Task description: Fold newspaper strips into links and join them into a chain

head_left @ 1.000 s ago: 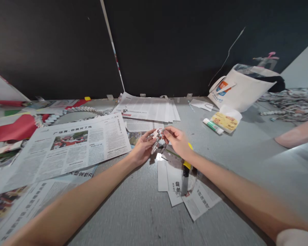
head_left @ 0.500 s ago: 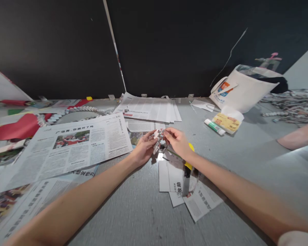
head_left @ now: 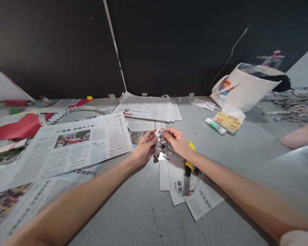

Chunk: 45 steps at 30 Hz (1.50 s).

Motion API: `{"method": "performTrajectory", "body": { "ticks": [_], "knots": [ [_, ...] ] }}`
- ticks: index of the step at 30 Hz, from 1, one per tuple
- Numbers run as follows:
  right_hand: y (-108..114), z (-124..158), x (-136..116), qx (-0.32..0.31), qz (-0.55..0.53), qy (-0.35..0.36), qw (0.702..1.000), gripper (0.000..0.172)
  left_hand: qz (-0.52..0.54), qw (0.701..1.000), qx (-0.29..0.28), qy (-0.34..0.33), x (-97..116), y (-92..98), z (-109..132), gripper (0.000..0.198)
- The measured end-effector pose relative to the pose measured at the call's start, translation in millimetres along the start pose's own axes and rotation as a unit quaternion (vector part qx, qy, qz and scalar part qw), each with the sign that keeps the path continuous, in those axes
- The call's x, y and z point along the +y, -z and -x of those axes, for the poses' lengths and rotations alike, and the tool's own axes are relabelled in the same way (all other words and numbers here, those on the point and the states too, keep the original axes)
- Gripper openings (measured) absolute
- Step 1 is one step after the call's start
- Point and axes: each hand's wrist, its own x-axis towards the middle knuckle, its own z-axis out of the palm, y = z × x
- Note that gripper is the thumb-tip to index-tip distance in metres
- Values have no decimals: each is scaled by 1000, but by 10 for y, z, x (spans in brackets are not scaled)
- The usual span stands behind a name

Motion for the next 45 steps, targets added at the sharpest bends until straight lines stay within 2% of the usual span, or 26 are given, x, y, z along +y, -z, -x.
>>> {"method": "performTrajectory", "body": {
  "ticks": [13,17,20,22,25,28,34,40,45],
  "knots": [
    [45,-51,39,-30,-169,-84,982,44,-46,999,-21,13,16,-42,51,46],
    [65,-46,74,-12,-190,-67,979,42,-35,999,-13,16,27,-42,47,43],
    [67,-38,53,55,-161,-23,985,35,-12,1000,8,12,37,-19,25,41],
    [50,-43,41,74,-106,-24,991,34,-4,1000,10,12,43,-9,16,40],
    [11,-64,57,45,-49,-50,997,36,-7,1000,-2,12,45,-10,16,40],
    [-12,-78,88,25,-49,-57,997,36,-10,1000,-8,10,41,-18,23,43],
    [-5,-74,71,22,-73,-71,995,30,-24,1000,-11,0,33,-41,46,42],
    [3,-93,61,21,-108,-130,985,25,-59,998,-17,-18,26,-61,65,42],
    [-1,-80,51,24,-91,-115,989,20,-68,998,-15,-1,28,-64,62,46]
  ]
}}
